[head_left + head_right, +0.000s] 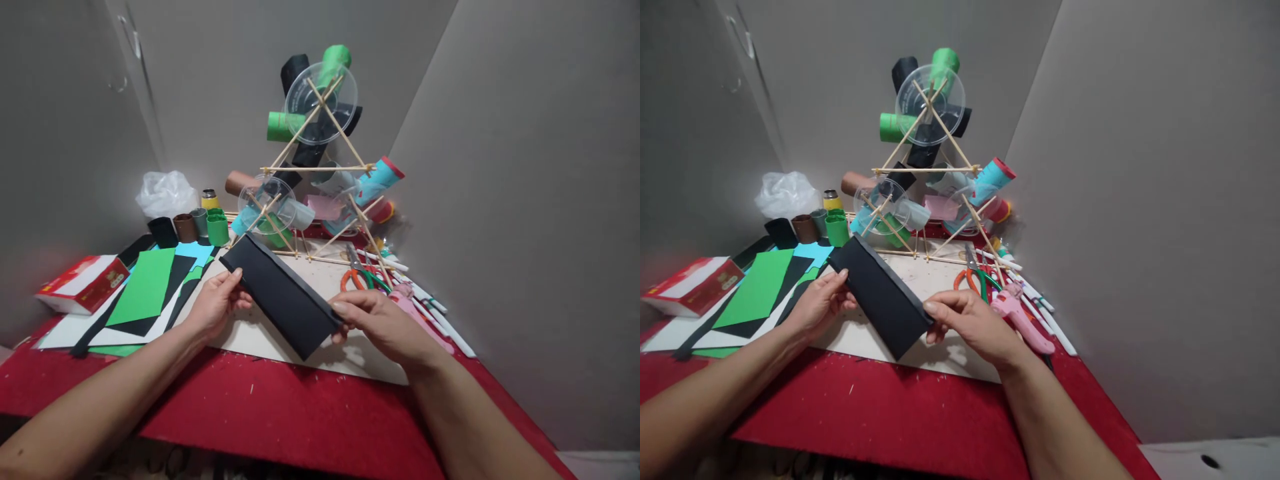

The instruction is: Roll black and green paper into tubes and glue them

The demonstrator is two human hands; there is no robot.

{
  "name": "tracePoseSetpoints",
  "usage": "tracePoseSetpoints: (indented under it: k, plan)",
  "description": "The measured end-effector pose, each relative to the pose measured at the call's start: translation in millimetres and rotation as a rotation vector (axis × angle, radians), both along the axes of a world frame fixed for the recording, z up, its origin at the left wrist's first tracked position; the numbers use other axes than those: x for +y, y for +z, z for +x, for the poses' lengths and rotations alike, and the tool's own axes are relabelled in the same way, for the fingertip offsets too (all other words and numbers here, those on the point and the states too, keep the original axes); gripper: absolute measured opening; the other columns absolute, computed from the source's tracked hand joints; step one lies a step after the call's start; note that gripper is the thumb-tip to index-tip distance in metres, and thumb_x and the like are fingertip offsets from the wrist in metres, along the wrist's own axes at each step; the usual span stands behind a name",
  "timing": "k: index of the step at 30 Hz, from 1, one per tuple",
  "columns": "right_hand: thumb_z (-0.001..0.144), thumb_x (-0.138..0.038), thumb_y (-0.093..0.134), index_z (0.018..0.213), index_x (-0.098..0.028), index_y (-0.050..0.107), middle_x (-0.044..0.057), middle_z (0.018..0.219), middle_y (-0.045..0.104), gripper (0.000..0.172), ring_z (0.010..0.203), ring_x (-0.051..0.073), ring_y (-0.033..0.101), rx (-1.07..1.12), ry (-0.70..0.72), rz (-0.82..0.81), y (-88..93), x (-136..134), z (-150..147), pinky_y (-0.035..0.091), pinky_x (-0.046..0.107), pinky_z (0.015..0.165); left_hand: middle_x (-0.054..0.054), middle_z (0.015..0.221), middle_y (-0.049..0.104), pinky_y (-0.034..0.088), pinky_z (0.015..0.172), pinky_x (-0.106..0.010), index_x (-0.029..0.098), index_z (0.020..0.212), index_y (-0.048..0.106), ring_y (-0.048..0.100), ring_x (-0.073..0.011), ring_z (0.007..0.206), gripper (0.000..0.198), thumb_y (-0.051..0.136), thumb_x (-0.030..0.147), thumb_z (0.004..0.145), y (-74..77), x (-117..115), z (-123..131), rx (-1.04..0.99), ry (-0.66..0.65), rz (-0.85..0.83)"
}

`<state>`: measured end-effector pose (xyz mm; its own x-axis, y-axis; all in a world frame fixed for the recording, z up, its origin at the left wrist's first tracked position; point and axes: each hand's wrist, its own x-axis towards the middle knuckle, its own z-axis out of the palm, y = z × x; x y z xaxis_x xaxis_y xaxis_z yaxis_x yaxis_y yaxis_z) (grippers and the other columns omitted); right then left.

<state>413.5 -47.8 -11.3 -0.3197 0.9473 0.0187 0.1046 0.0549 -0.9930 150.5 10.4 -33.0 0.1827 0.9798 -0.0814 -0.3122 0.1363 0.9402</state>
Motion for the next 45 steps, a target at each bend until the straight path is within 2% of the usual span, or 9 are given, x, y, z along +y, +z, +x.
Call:
tracePoseSetpoints:
  k: [7,10,13,20,25,28,32,37,45]
  plan:
    - [0.086,-0.032,0.066,0.12,-0.026,0.064,0.007,0.105,0.071,0.035,0.08,0.017,0.067,-0.195,-0.366,0.513,-16.9,1.5,-7.9,0.055,0.032,0.071,-0.001,0.056,0.062,0.046,0.042,-0.016,0.013,0.074,0.056,0.056,-0.0086,0.044,0.035,0.074,0.042,0.076,-7.0,3.0,-2.3,0.007,-0.127,-0.031]
    - [0.087,-0.018,0.065,0.134,-0.035,0.053,0.007,0.126,0.061,0.051,0.096,0.019,0.064,-0.259,-0.237,0.772,-22.6,-2.2,-15.1,0.055,0.033,0.075,0.0,0.054,0.061,0.044,0.041,-0.016,0.012,0.074,0.057,0.055,-0.0083,0.041,0.036,0.075,0.043,0.075,-10.5,1.2,-0.5,0.034,-0.19,-0.054]
    - [0.088,-0.011,0.061,0.129,-0.035,0.057,0.008,0.127,0.06,0.048,0.108,0.021,0.061,-0.279,-0.084,0.933,-22.1,-7.9,-20.3,0.055,0.033,0.078,-0.001,0.053,0.062,0.043,0.04,-0.017,0.012,0.074,0.057,0.055,-0.0088,0.04,0.037,0.075,0.045,0.074,-12.6,-1.1,1.5,0.061,-0.256,-0.047]
    - [0.089,-0.014,0.061,0.113,-0.026,0.067,0.009,0.107,0.071,0.028,0.089,0.019,0.065,-0.344,0.139,1.056,-17.3,-12.6,-25.8,0.054,0.034,0.076,0.0,0.056,0.06,0.042,0.044,-0.019,0.014,0.071,0.056,0.052,-0.0087,0.044,0.04,0.074,0.049,0.073,-19.2,-3.7,4.0,0.138,-0.259,0.021]
    - [0.091,-0.015,0.057,0.104,-0.025,0.069,0.006,0.089,0.074,0.02,0.081,0.018,0.067,-0.286,0.169,0.944,-25.1,-9.5,-32.6,0.054,0.031,0.071,0.004,0.053,0.056,0.042,0.044,-0.019,0.016,0.069,0.052,0.049,-0.0076,0.042,0.038,0.075,0.046,0.073,-19.0,-4.9,4.8,0.123,-0.202,0.044]
    - [0.09,-0.02,0.059,0.091,-0.025,0.073,0.006,0.085,0.074,0.015,0.077,0.019,0.069,-0.23,0.02,0.757,-30.2,-6.0,-34.5,0.055,0.03,0.068,0.003,0.058,0.061,0.045,0.045,-0.02,0.015,0.104,0.059,0.055,-0.0097,0.044,0.041,0.075,0.04,0.075,-13.0,-6.7,4.1,0.131,-0.186,0.039]
    - [0.084,-0.028,0.067,0.079,-0.024,0.076,0.006,0.082,0.073,0.011,0.075,0.02,0.067,-0.152,-0.131,0.495,-30.6,-1.3,-34.9,0.054,0.031,0.068,0.0,0.063,0.068,0.051,0.051,-0.025,0.021,0.14,0.038,0.064,-0.0147,0.049,0.069,0.07,0.037,0.081,-8.2,-8.6,3.4,0.167,-0.294,0.023]
    - [0.08,-0.036,0.069,0.059,-0.021,0.068,0.004,0.073,0.066,0.025,0.069,0.018,0.06,-0.12,-0.22,0.32,-26.1,1.1,-35.0,0.047,0.029,0.063,-0.007,0.074,0.071,0.05,0.048,-0.025,0.016,0.123,0.053,0.065,-0.0161,0.05,0.056,0.063,0.053,0.082,-8.5,-14.1,5.4,0.233,-0.354,0.043]
    - [0.077,-0.047,0.07,0.066,-0.019,0.065,-0.003,0.057,0.053,0.03,0.054,0.012,0.045,-0.097,-0.169,0.072,-29.5,1.1,-34.0,0.034,0.025,0.052,-0.002,0.078,0.06,0.041,0.056,-0.022,0.018,0.078,0.068,0.053,-0.0115,0.064,0.019,0.069,0.037,0.08,10.1,-36.6,6.4,0.574,0.02,0.599]
